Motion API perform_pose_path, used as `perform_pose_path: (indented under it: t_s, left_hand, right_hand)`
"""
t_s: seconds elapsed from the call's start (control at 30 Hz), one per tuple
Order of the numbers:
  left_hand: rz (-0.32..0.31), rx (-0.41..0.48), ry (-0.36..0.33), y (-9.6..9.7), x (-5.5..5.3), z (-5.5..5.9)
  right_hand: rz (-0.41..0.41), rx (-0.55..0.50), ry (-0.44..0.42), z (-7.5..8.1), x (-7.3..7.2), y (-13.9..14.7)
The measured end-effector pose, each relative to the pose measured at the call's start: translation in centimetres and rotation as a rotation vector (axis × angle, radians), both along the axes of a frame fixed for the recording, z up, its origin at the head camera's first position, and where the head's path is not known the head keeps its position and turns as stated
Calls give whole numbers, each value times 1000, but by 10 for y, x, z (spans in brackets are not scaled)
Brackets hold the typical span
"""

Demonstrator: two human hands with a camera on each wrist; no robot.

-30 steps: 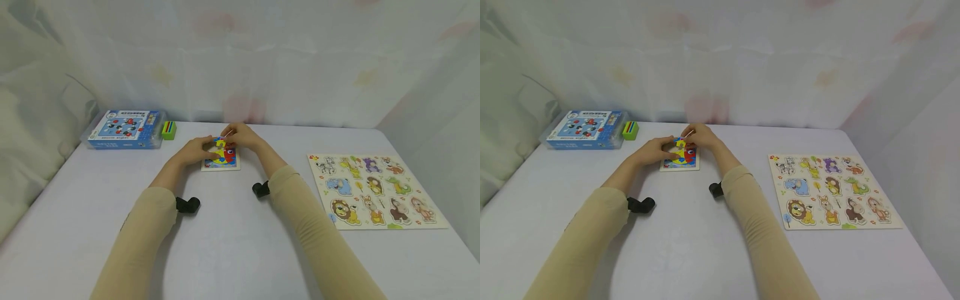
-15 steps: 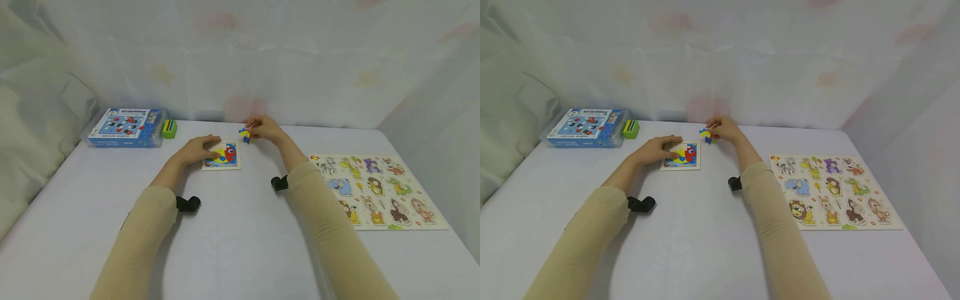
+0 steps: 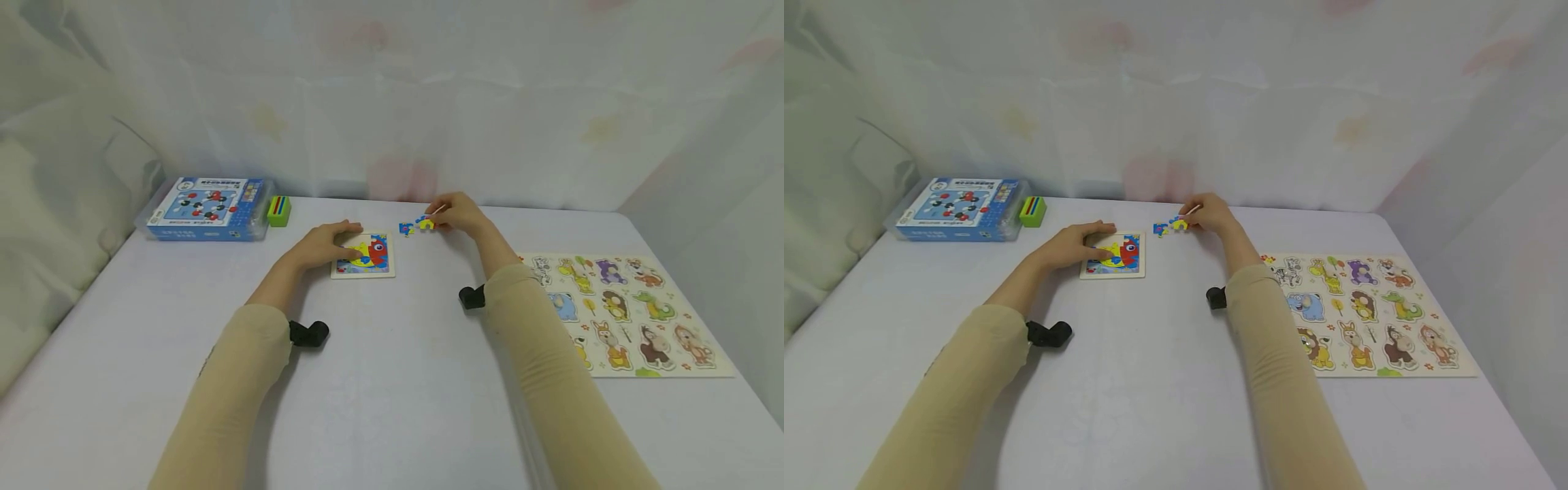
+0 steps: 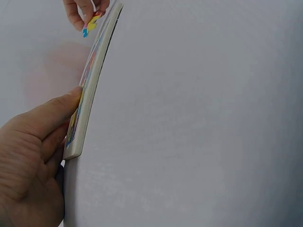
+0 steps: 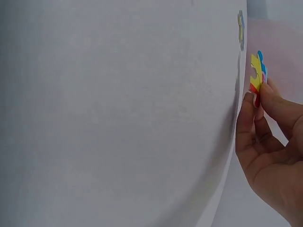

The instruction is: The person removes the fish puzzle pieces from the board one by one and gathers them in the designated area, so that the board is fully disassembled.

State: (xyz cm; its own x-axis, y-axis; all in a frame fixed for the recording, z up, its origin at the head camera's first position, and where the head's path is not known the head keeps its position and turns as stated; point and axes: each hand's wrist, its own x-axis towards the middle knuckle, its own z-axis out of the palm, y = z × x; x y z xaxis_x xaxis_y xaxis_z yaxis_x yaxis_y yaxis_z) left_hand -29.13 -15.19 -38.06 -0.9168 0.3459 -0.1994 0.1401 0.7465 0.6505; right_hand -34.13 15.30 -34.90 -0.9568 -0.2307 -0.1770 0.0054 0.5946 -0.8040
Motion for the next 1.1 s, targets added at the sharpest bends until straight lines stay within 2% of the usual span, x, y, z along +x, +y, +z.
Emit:
perform_pose_path:
  t_s: [0.27,0.7,1.1]
  left_hand:
    - [0,6,-4,1,1,1]
    - [-5,13,3,1,3,1]
    - [-1,2,1,1,2,1]
  right_hand:
    - [-20,-2,-3,-3,2,3]
    - [-34,129,30,-1,5,-1]
    - [-27,163,28,1,6,-3]
